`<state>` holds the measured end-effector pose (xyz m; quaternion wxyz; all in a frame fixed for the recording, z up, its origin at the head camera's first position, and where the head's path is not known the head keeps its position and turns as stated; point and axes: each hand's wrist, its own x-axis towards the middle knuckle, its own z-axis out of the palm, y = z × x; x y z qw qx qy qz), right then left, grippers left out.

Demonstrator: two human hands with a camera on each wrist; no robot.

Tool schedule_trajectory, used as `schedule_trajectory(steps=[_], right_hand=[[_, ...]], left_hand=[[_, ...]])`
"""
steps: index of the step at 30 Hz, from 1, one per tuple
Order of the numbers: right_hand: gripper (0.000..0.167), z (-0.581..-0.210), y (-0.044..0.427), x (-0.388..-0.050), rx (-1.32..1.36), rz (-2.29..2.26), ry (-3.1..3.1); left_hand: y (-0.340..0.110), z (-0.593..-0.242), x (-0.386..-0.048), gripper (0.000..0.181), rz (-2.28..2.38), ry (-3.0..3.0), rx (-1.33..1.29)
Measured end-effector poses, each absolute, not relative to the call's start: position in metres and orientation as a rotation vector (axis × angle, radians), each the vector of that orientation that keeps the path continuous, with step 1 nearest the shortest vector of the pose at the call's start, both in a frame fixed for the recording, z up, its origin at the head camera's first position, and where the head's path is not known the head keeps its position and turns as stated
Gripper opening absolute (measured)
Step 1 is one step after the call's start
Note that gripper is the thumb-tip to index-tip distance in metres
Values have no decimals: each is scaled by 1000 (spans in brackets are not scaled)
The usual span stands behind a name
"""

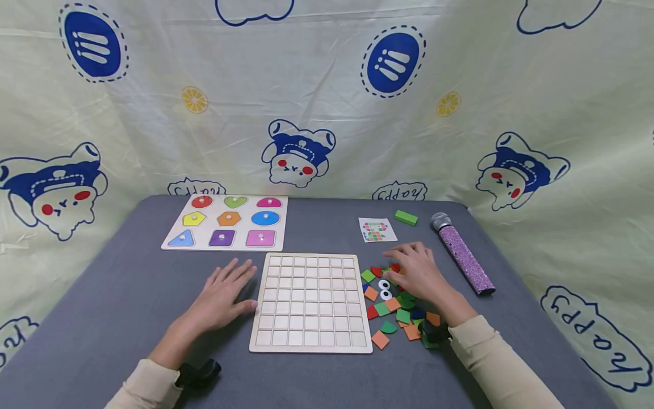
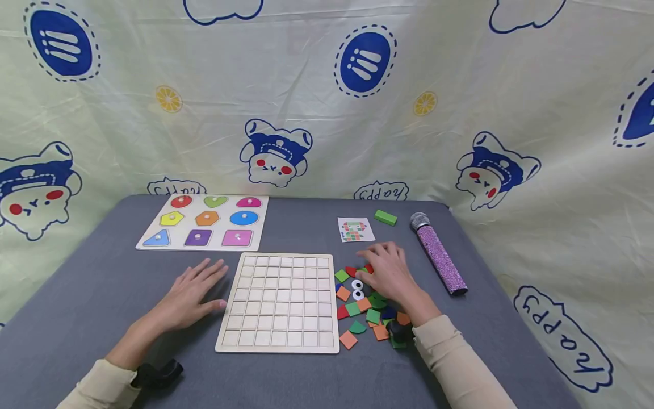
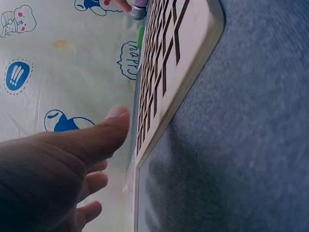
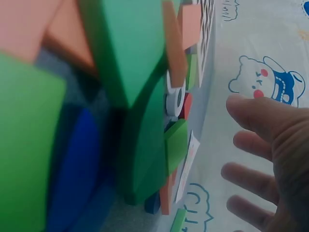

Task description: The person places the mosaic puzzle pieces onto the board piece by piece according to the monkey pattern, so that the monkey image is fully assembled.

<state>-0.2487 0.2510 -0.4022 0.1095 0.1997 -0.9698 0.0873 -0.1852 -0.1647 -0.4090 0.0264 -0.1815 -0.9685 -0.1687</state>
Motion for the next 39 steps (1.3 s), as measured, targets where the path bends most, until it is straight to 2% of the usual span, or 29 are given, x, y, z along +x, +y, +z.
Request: schedule_trajectory(steps=[16,25,39], right_hand=[[37,-407,253,-269,699,365,-2981],[33,-409,249,-277,768,370,-3067],[38,-409,247,-286,842,326,-3091]], left_hand=[[-175,-412,-193,74,-819,-3117,-854],[-175,-416,-194,74,-849,-3137,-905],[-176,-421,-193,75,-859,-3118,-924]])
